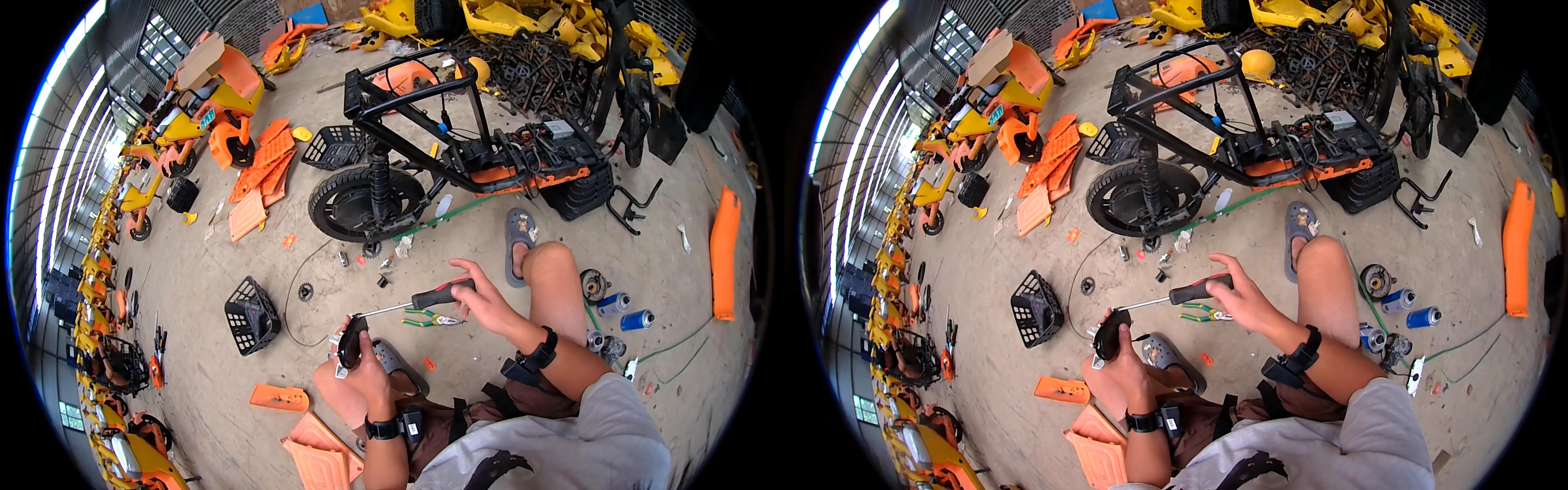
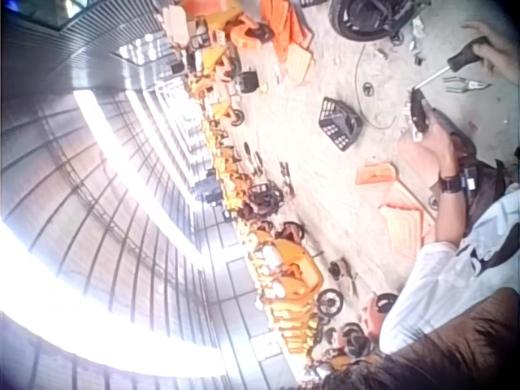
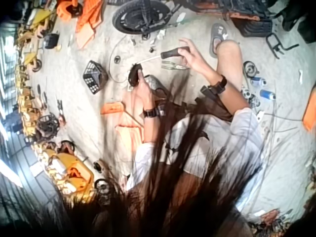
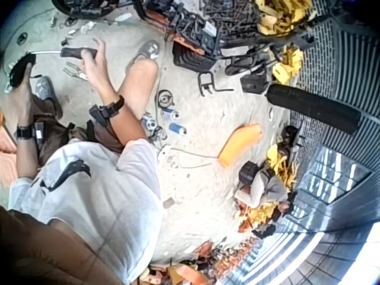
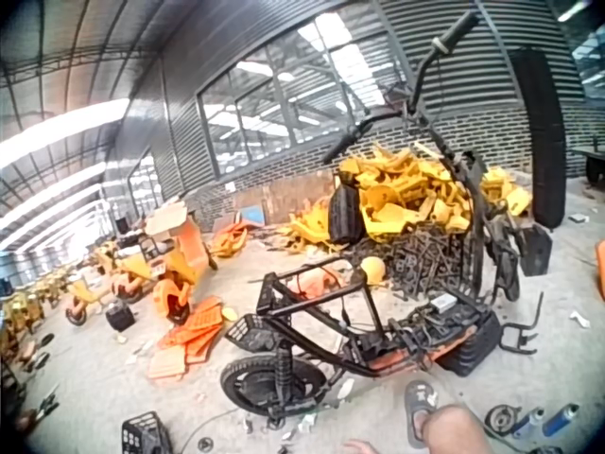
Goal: The person sits on a floor and uses a screwdriver to work on a black plastic housing component, turning the tool to adjust screws while holding the part by hand.
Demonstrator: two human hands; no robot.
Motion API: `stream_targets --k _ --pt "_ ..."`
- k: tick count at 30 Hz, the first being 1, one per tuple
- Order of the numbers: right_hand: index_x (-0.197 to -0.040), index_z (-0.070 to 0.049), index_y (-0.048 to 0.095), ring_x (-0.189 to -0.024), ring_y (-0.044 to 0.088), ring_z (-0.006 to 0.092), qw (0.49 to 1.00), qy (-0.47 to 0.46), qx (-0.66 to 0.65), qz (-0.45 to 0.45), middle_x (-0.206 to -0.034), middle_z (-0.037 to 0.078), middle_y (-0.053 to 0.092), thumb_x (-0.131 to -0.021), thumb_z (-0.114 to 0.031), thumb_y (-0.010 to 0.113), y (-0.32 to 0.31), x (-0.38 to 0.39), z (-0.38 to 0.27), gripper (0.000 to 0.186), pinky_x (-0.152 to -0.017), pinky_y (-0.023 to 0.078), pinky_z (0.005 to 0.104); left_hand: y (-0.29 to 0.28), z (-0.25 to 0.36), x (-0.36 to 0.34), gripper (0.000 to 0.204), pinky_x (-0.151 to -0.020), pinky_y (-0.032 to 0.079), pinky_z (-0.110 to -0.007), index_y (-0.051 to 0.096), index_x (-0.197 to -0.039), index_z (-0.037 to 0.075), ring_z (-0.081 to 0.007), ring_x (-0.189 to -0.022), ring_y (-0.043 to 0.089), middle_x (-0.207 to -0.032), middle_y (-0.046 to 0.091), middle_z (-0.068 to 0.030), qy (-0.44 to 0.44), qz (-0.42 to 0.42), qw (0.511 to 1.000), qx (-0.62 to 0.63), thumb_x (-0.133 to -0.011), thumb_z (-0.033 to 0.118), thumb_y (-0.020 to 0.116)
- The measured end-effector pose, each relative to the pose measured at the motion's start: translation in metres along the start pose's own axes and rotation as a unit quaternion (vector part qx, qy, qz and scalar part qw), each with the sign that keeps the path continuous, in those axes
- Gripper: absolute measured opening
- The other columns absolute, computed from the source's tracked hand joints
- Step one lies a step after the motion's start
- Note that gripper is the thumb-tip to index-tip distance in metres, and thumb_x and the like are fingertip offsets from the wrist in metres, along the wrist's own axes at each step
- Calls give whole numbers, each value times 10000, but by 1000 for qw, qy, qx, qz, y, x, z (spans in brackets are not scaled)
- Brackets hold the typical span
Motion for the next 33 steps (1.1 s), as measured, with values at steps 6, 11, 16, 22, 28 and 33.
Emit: stream_targets --k 6,11,16,22,28,33 --pt "-1441 -113 356 -752 539 95 997 78 -7 -15 -967 50 532 -988 -143 517 5 5 -22 482 -611 470 241 -2 6 0 337 -1003 470 -336 533 -1217 -43 -225 -1130 598 -1262 613 -148 23 -2 999 -47 -891 -79 610" --pt "-1443 -111 359 -794 550 104 994 -94 52 4 -1039 74 533 -972 -117 512 6 3 -3 496 -633 480 245 -2 4 0 344 -1005 464 -331 544 -1227 -43 -219 -1131 599 -1260 615 -147 13 -9 999 -41 -891 -77 610" --pt "-1445 -104 353 -750 558 116 999 49 -6 -11 -1124 93 492 -945 -78 503 6 4 -17 523 -657 484 251 -5 0 -1 345 -1004 463 -332 543 -1226 -43 -217 -1132 599 -1256 617 -147 26 4 999 -25 -889 -82 603" --pt "-1464 -128 323 -720 551 119 998 60 2 -20 -1085 106 519 -952 -143 528 4 1 -12 552 -634 470 270 -4 3 -1 347 -997 466 -323 542 -1229 -41 -210 -1128 600 -1267 613 -145 35 1 998 -46 -889 -82 599" --pt "-1475 -125 299 -700 536 117 996 -40 79 -2 -923 74 576 -970 -214 552 9 6 1 572 -641 467 277 -6 7 0 346 -1043 460 -363 519 -1232 -61 -240 -1177 576 -1272 596 -169 5 11 998 -55 -896 -93 595" --pt "-1478 -118 301 -669 520 104 999 33 6 -18 -958 51 534 -996 -189 516 6 5 -4 532 -609 452 269 -5 10 2 343 -1042 462 -363 525 -1227 -63 -240 -1182 572 -1264 600 -167 7 6 999 -36 -893 -90 601"
Point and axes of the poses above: each hand's wrist, its own x-axis away from the middle knuckle, its own y-axis out of the palm, z = x × y, the point moved 1 cm from there along -x, towards the middle knuckle
